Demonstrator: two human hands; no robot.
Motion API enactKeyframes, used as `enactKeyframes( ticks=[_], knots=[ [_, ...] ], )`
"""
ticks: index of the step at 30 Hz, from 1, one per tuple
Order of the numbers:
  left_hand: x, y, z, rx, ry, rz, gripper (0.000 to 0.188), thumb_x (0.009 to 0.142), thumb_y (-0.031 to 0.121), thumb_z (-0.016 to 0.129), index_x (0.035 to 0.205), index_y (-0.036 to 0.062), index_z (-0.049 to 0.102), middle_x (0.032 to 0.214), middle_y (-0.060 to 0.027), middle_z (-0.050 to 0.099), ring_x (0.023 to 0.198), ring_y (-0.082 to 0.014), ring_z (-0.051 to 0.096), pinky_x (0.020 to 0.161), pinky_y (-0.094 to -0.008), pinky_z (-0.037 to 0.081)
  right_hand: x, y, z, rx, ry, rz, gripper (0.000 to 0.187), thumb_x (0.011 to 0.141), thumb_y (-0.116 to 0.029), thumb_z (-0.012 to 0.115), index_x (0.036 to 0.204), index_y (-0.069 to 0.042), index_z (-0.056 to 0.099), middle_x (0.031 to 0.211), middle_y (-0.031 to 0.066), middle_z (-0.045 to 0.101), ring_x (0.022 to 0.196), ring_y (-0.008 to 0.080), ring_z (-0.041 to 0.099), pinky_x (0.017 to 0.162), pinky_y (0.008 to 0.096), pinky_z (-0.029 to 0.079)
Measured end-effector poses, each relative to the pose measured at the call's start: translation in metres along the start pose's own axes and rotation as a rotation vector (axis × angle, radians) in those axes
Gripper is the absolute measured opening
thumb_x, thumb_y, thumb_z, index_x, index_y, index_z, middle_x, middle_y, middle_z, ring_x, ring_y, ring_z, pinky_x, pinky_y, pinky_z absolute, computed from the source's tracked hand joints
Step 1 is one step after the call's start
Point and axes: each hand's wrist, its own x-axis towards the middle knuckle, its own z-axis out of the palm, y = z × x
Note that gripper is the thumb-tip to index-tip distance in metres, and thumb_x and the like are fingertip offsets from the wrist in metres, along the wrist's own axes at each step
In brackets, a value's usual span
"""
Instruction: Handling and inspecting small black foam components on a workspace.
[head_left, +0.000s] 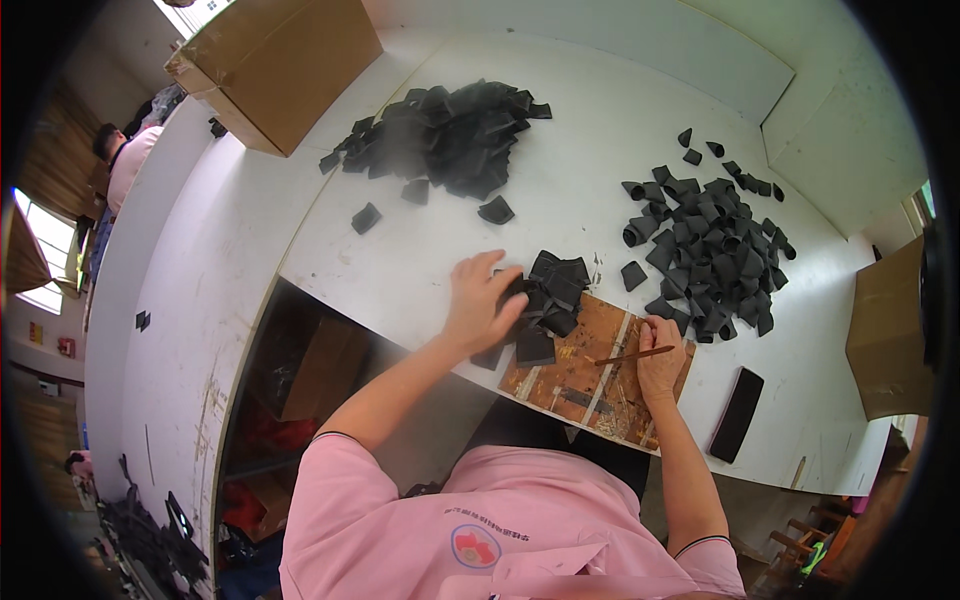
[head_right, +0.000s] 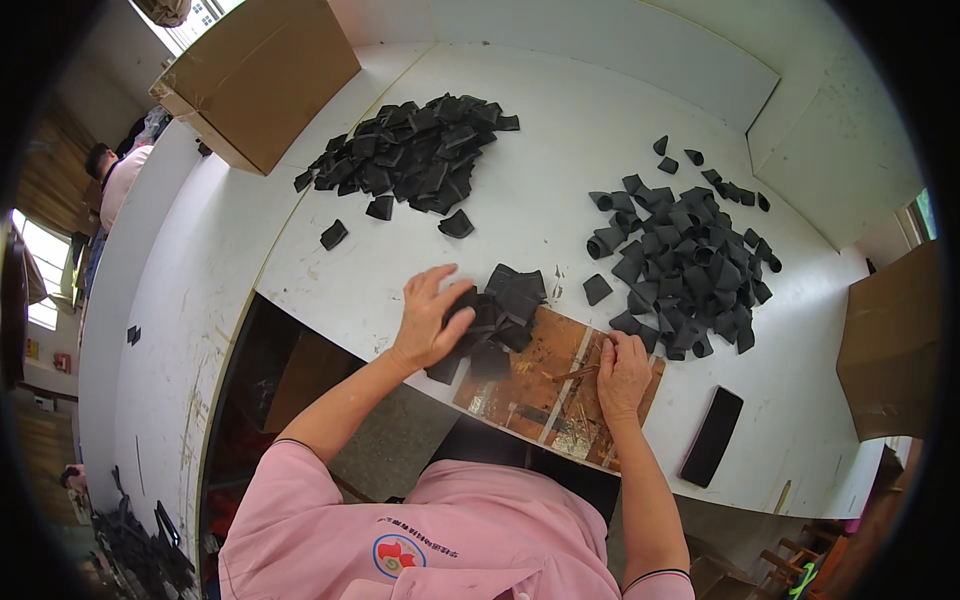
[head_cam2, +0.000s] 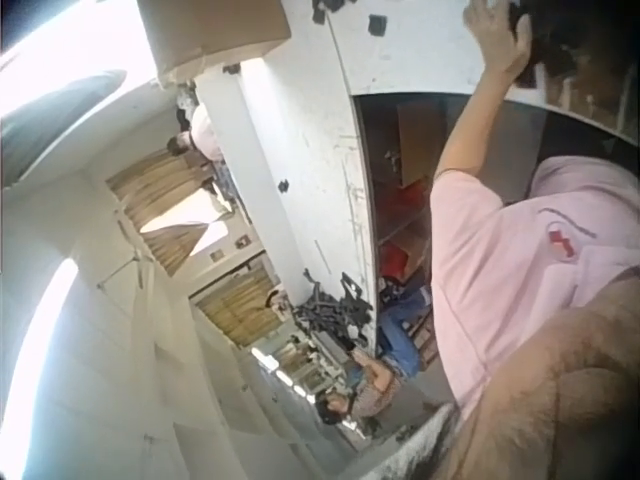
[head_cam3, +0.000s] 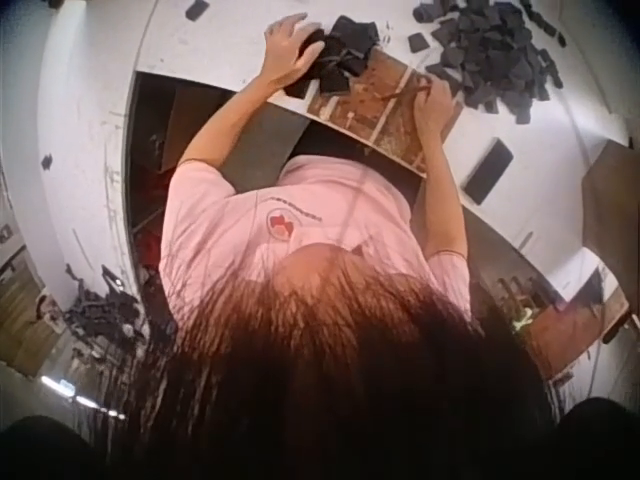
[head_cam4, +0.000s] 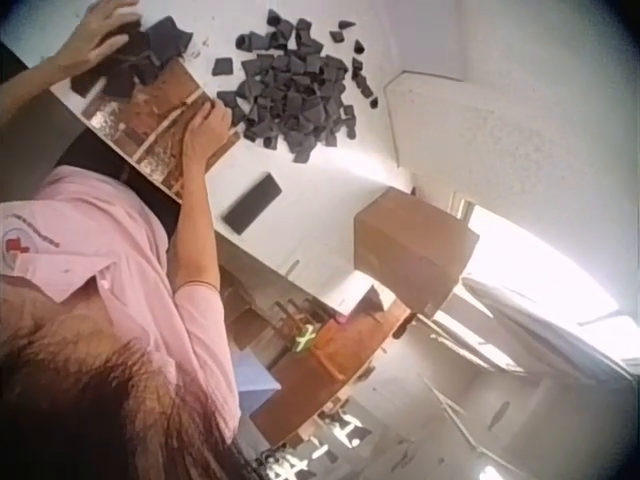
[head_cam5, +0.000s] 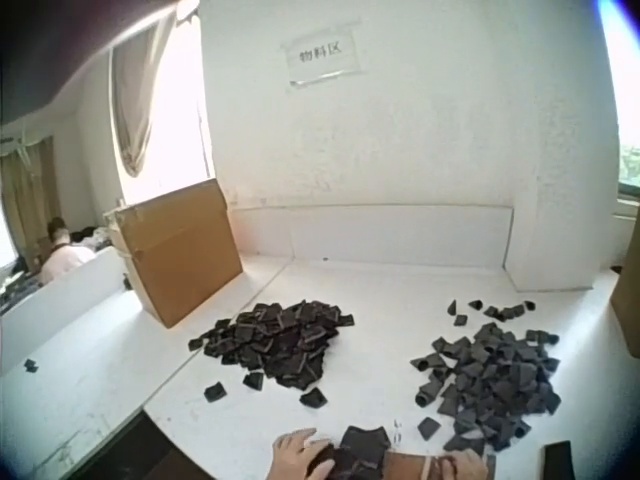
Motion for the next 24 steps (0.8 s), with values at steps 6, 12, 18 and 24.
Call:
enactKeyframes(
  ticks=[6, 12, 18, 24],
  knots=[
    [0.045, -0.108, -0.014, 0.546, 0.304, -0.322, 0.037, 0.071, 0.01, 0.06, 0.107, 0.0083, 0.054, 0.109, -0.0157, 0.05, 0.096, -0.0313, 0.046, 0.079, -0.0431, 0.039, -0.001, -0.002, -0.001, -0.013, -0.006, -0.002, 0.007, 0.077, -0.006, 0.055, 0.084, -0.004, 0.055, 0.073, 0.0097, 0.049, 0.066, 0.0267, 0.052, 0.059, 0.0348, 0.041],
    [0.047, -0.17, -0.009, 0.61, 0.088, -0.327, 0.02, 0.073, 0.005, 0.054, 0.092, 0.0031, 0.056, 0.092, -0.012, 0.054, 0.087, -0.0299, 0.05, 0.072, -0.0384, 0.044, -0.001, -0.006, -0.001, 0.005, -0.004, -0.003, 0.007, 0.077, -0.006, 0.055, 0.084, -0.004, 0.055, 0.072, 0.0097, 0.049, 0.066, 0.0264, 0.052, 0.058, 0.0347, 0.041],
    [0.037, -0.167, -0.014, 0.636, 0.436, -0.245, 0.011, 0.071, 0.002, 0.053, 0.082, 0.0027, 0.055, 0.085, -0.012, 0.053, 0.083, -0.0297, 0.051, 0.071, -0.0368, 0.044, 0.0, -0.001, -0.001, 0.001, -0.004, 0.025, 0.008, 0.077, -0.006, 0.054, 0.084, -0.004, 0.055, 0.072, 0.01, 0.049, 0.066, 0.0274, 0.051, 0.058, 0.0349, 0.041],
    [0.007, -0.183, -0.04, 0.754, 0.388, -0.572, 0.017, 0.074, 0.001, 0.053, 0.09, 0.0062, 0.056, 0.094, -0.0123, 0.054, 0.087, -0.0317, 0.048, 0.075, -0.0391, 0.042, -0.001, 0.0, -0.002, 0.023, -0.001, 0.038, 0.008, 0.077, -0.006, 0.054, 0.084, -0.005, 0.055, 0.071, 0.0101, 0.049, 0.066, 0.0277, 0.051, 0.058, 0.0359, 0.042]
  ],
)
